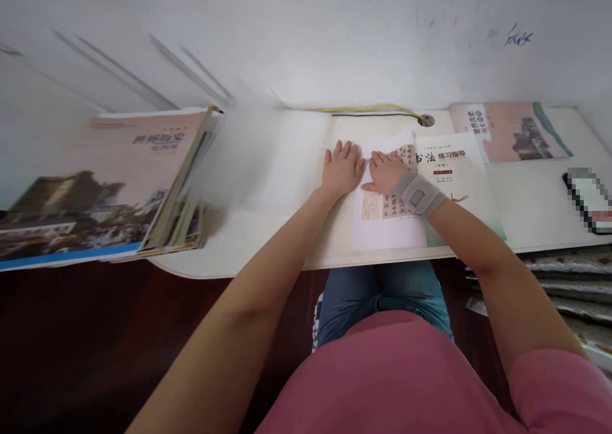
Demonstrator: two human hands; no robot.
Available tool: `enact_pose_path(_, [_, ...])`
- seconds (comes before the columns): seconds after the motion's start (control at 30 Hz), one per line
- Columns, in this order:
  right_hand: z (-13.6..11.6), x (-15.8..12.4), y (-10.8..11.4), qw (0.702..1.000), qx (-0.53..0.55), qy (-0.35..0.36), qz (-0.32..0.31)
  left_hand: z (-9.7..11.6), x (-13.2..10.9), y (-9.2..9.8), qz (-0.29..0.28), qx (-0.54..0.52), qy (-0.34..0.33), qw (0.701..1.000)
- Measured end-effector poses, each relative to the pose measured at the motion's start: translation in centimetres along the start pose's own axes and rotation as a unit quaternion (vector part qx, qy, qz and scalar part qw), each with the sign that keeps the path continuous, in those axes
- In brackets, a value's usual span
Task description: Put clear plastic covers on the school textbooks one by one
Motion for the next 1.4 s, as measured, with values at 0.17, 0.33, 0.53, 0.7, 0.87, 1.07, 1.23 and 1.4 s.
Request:
enact_pose_path(0.17, [-0.5, -0.3, -0.4, 1.000, -0.001, 0.017, 0.015, -0.9, 1.0, -0.2, -0.016, -0.012, 0.018, 1.000])
enact_pose_path(0.33, [-1.3, -0.7, -0.5, 0.999, -0.017, 0.036, 0.015, -0.9, 0.8, -0.6, 0.013, -0.024, 0.019, 0.999])
enact_pose_path(0.53, [0.0, 1.4, 1.1, 0.996, -0.003, 0.069, 0.048, -1.1, 1.0, -0.2, 0.054, -0.042, 0.021, 0.997])
enact_pose_path(0.7, [1.3, 3.6, 1.4, 0.994, 0.031, 0.094, 0.045, -1.7, 2.3, 0.2, 0.046, -0.039, 0.066, 0.996])
enact_pose_path(0.87, [1.3, 3.1, 0.7, 0.995, 0.031, 0.082, 0.055, -1.7, 2.6, 0.2, 0.085, -0.059, 0.072, 0.992])
enact_pose_path(1.07, [0.5, 2.7, 0.9, 0.998, 0.001, 0.052, 0.024, -1.5, 2.6, 0.1, 0.070, -0.059, 0.009, 0.996])
enact_pose_path(1.23, [0.0, 2.5, 1.3, 0.999, -0.017, 0.037, 0.025, -1.5, 3.0, 0.3, 0.055, -0.044, 0.032, 0.997])
enact_pose_path(1.4, [0.3, 2.4, 0.9, 0.999, -0.017, 0.035, 0.027, -1.7, 3.2, 0.5, 0.083, -0.072, 0.058, 0.992])
Point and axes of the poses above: each hand's wrist, its own x-axis towards the middle knuckle, its own y-axis out of the back of the hand, z = x × y, the point moved 2 cm from there along x, towards the middle knuckle
